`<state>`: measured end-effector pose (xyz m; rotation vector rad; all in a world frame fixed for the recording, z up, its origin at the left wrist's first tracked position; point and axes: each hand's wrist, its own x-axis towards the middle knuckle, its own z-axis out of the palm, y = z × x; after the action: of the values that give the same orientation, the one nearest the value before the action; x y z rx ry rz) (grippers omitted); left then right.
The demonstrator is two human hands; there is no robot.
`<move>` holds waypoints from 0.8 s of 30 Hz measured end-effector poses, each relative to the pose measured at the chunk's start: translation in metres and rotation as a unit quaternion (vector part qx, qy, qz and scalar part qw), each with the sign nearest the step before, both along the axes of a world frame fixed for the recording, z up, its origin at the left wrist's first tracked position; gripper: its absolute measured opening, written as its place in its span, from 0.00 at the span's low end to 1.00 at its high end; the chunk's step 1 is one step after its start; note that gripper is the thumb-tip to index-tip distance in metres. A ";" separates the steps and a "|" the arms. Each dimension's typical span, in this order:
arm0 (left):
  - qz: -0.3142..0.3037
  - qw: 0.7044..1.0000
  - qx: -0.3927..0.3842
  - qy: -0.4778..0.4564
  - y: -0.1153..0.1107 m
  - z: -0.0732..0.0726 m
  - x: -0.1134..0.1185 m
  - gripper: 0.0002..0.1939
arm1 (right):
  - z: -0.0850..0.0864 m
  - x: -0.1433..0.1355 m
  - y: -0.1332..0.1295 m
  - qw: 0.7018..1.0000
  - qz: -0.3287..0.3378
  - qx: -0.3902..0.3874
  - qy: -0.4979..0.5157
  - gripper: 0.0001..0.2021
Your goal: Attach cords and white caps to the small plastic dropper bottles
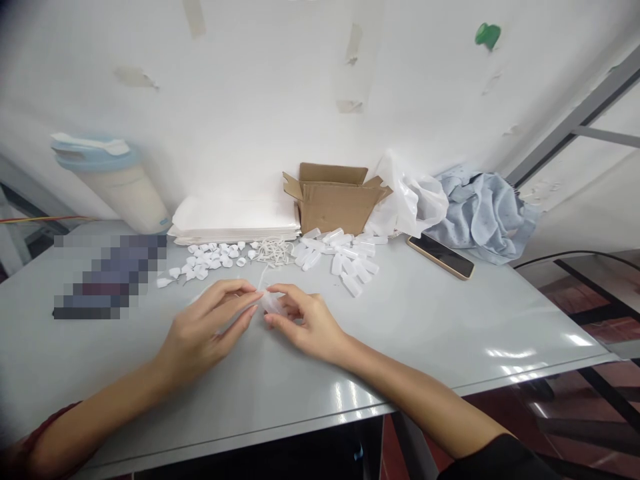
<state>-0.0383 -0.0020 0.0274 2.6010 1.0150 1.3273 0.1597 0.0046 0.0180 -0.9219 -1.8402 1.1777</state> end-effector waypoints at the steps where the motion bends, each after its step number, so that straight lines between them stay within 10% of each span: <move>1: -0.005 1.000 0.016 0.014 0.000 -0.002 0.000 0.14 | 0.000 0.000 0.000 1.000 0.000 -0.021 0.016 0.17; 10: 0.004 1.000 -0.026 -0.010 -0.002 0.004 0.002 0.11 | -0.001 -0.002 0.000 0.989 0.015 -0.117 0.090 0.17; 24: 0.048 0.971 0.164 0.168 -0.010 0.005 0.011 0.20 | 0.002 -0.007 -0.003 0.974 0.039 -0.177 0.137 0.15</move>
<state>-0.0268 -0.0122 0.0328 3.1461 1.0503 1.1845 0.1526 0.0018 0.0200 -0.8307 -1.4827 1.6316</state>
